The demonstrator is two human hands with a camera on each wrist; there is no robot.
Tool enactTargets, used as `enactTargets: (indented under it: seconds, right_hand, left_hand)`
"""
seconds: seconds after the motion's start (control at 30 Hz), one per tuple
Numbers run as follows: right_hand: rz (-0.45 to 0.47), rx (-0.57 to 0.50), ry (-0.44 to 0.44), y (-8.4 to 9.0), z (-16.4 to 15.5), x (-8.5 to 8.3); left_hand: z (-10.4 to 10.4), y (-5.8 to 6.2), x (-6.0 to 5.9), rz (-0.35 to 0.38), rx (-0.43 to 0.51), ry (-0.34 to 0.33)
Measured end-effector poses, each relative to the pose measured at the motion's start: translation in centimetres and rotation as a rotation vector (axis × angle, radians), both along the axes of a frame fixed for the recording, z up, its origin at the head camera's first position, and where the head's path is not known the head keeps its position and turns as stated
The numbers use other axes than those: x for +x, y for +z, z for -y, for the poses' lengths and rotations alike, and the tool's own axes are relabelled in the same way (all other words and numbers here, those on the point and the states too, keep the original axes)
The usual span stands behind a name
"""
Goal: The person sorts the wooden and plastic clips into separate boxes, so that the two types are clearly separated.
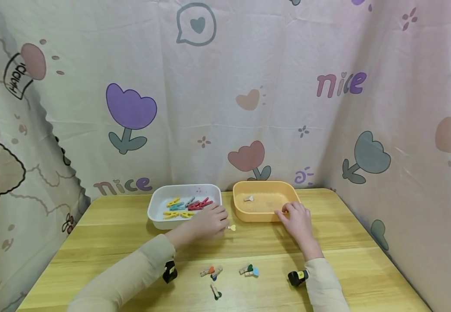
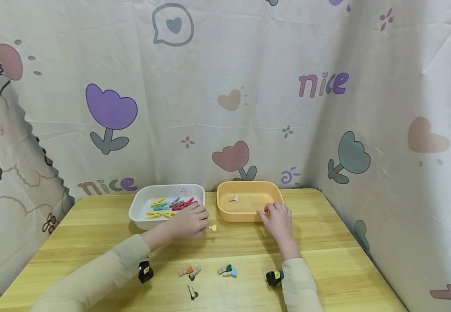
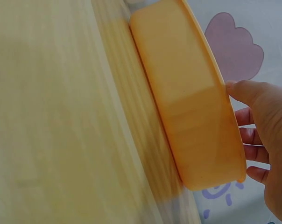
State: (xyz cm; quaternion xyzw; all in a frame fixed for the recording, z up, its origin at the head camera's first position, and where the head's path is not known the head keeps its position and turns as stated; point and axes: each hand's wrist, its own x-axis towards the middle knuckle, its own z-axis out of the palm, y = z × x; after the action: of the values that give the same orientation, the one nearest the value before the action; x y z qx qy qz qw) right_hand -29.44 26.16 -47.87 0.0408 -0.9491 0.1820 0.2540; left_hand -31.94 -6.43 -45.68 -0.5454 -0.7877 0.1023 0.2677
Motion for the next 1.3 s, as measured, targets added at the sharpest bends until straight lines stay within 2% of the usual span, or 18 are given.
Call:
enactTargets:
  seconds: [0.37,0.5,0.67,0.87,1.0,1.1,1.17,1.3]
  right_hand:
    - [0.019,-0.004,-0.002,0.0,-0.1,0.0]
    - [0.015,-0.007,-0.004,0.1,-0.1,0.0]
    - [-0.002,-0.002,-0.008,0.0,-0.2,-0.1]
    - [-0.010,0.006,-0.003,-0.1,-0.1,0.0]
    - [-0.015,0.008,0.000,-0.2,-0.1,0.0]
    - [-0.019,0.007,-0.001,-0.2,-0.1,0.0]
    - [-0.020,0.008,-0.002,-0.2,-0.1,0.0]
    - [-0.018,0.008,-0.004,-0.2,-0.1,0.0]
  left_hand:
    - [-1.8,1.8,-1.4,0.051,0.029,0.054]
    - [-2.6,2.1,-2.1,0.005,0.079,0.035]
    - [-3.4,1.9,-3.3,-0.058,0.157,0.000]
    - [-3.9,1.9,-4.6,-0.091,0.234,0.004]
    - [-4.3,2.0,-5.4,-0.080,0.274,0.039]
    - [-4.7,2.1,-5.8,-0.045,0.291,0.094]
    - [-4.9,2.1,-6.1,-0.020,0.302,0.142]
    - [-5.5,2.2,-6.3,0.055,0.296,0.283]
